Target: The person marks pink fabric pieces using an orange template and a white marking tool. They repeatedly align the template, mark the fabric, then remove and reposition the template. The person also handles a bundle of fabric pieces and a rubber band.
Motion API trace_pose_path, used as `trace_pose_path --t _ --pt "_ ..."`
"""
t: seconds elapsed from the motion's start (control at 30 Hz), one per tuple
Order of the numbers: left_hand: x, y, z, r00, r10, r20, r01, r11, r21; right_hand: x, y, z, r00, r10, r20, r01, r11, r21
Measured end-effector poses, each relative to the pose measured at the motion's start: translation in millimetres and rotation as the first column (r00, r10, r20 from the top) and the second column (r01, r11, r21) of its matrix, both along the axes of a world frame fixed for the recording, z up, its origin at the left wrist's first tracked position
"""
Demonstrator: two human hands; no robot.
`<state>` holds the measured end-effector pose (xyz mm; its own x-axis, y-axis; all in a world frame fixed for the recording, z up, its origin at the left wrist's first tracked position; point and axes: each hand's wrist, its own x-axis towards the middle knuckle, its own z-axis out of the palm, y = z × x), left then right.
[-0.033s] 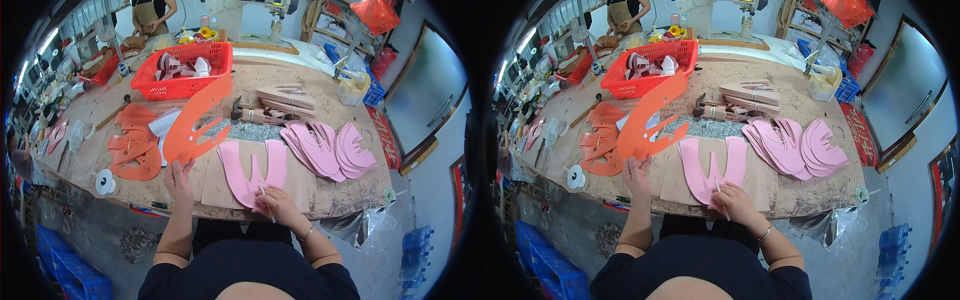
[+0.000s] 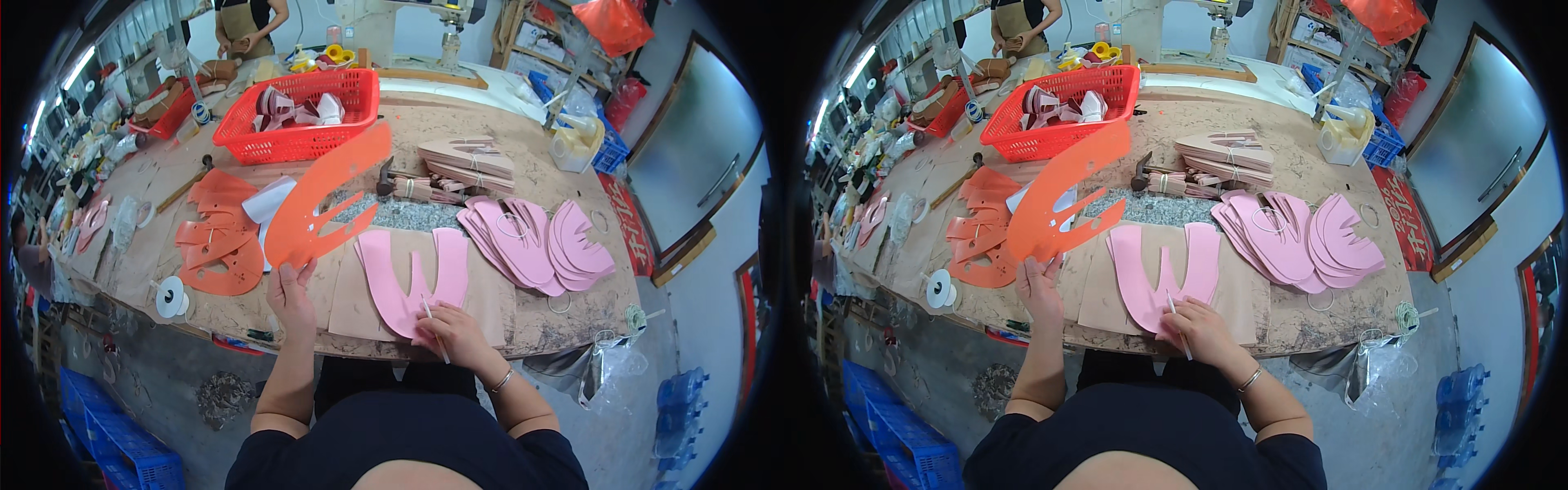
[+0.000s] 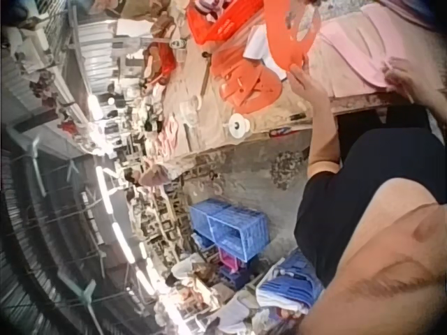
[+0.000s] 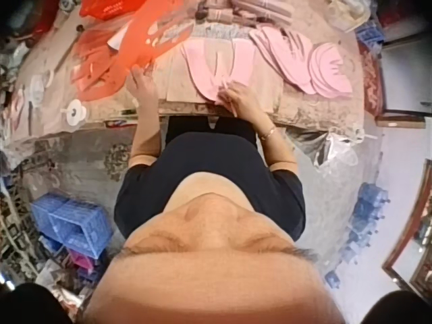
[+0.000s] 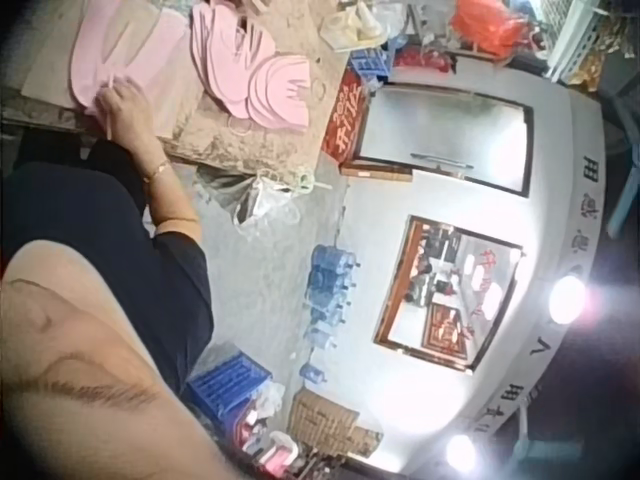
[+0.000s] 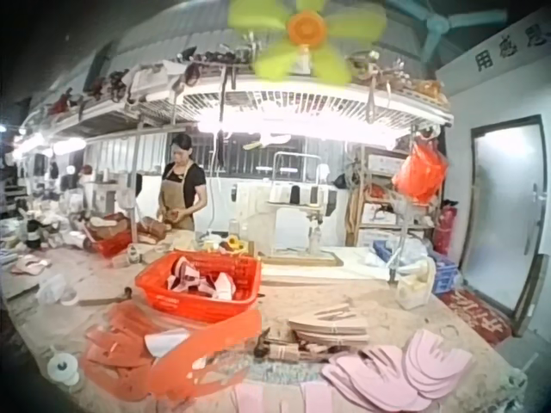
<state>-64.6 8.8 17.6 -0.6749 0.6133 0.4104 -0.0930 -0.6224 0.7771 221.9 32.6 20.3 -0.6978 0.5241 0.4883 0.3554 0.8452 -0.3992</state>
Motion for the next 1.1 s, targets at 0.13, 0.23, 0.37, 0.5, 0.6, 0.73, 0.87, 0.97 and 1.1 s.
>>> trace_pose_path --t 0.13,0.23,0.37,0.5,0.6,0.73,0.87,0.97,1.1 --pt "7 -1 0 0.993 0.055 -0.109 -0.038 0.988 0.149 16 21 23 0.983 -0.113 -0.144 0.131 0.984 0.119" --pt "27 -5 -8 0.873 0.148 -0.464 -0.082 0.984 0.159 50 72 55 0.75 -0.427 -0.505 0.542 0.835 0.1" --pt "67 -14 -17 0.42 0.009 -0.908 0.084 0.995 0.048 152 125 111 0.448 -0.586 -0.676 0.887 0.387 0.252" --pt "87 -21 -30 -0.105 -0.167 -0.98 0.022 0.985 -0.17 212 130 117 0.227 -0.548 -0.805 0.971 0.191 0.143" --pt "88 -27 -23 -0.041 -0.223 -0.974 0.019 0.974 -0.224 233 125 88 0.389 -0.646 -0.656 0.882 0.056 0.468" --pt "88 -33 -26 -0.035 -0.243 -0.969 0.023 0.97 -0.244 220 115 21 0.482 -0.829 -0.283 0.755 0.229 0.615" --pt "86 -34 -28 0.005 -0.263 -0.965 0.0 0.965 -0.263 125 74 2 0.556 -0.809 -0.19 0.798 0.584 -0.152" --pt "85 -34 -27 0.017 -0.267 -0.963 -0.014 0.963 -0.268 62 48 -9 0.841 -0.525 -0.135 0.515 0.851 -0.101" --pt "87 -31 -26 0.037 -0.268 -0.963 -0.033 0.963 -0.269 29 33 -14 0.927 -0.375 -0.018 0.37 0.92 -0.13"
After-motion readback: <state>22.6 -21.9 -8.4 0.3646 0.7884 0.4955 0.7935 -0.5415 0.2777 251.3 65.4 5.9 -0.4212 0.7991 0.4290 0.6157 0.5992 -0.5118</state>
